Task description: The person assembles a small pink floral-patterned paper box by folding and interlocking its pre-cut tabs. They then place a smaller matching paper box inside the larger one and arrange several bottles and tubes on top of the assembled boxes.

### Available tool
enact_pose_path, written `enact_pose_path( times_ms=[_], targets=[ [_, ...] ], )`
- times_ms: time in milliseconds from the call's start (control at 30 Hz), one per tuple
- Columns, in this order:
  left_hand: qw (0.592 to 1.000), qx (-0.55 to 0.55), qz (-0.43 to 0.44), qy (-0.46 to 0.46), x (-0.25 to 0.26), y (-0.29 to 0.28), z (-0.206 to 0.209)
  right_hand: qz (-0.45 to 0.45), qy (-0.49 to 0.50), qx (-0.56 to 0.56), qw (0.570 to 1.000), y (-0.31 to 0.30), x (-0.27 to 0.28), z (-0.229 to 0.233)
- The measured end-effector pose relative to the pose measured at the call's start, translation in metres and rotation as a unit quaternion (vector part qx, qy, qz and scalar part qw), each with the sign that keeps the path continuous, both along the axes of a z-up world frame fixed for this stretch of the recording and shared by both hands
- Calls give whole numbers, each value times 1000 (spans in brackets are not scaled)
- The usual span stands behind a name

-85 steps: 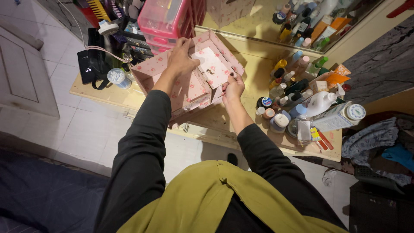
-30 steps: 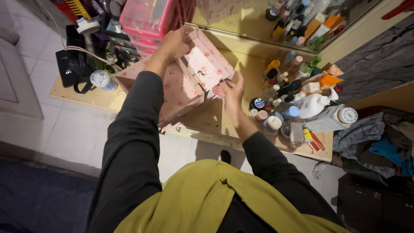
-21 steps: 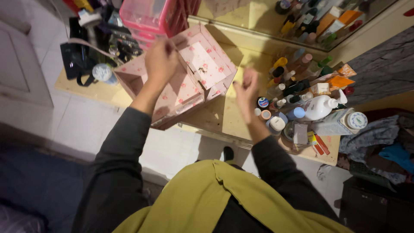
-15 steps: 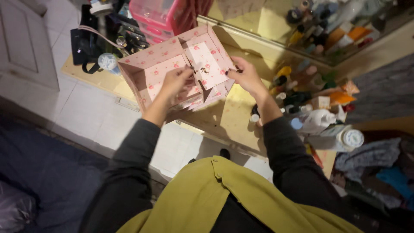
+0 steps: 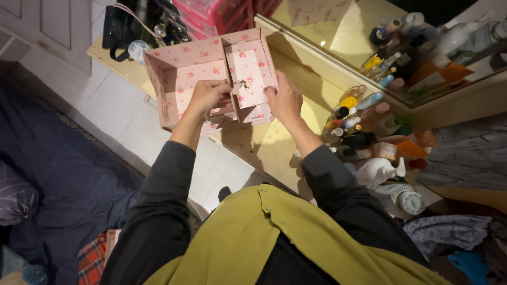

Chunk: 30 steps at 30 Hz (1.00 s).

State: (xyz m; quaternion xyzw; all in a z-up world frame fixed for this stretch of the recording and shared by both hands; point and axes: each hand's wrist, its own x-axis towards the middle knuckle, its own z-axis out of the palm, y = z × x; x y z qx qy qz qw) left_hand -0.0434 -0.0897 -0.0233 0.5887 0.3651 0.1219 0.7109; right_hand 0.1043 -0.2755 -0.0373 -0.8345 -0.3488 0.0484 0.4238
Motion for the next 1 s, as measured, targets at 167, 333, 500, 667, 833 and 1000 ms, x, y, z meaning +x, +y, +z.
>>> enact_pose_path(
  times_ms=[167, 333, 500, 667, 833, 1000],
  targets=[
    [1000, -18, 18, 4, -3, -4, 3, 189, -10, 65, 980, -21, 10, 25],
    [1000, -7, 15, 3, -4, -7, 0, 163, -81, 18, 983, -24, 4, 24],
    [999, 26, 11, 17, -6, -14, -1, 173, -90, 15, 981, -25, 5, 18],
    [998, 53, 3, 31, -3, -21, 10, 168, -120, -1, 979, -25, 6, 16],
    [999, 17, -3, 49, -8, -18, 13, 168, -120, -1, 978, -25, 4, 13],
    [999, 33, 2, 8, -6, -8, -2, 171, -127, -1, 977, -24, 4, 14]
  ],
)
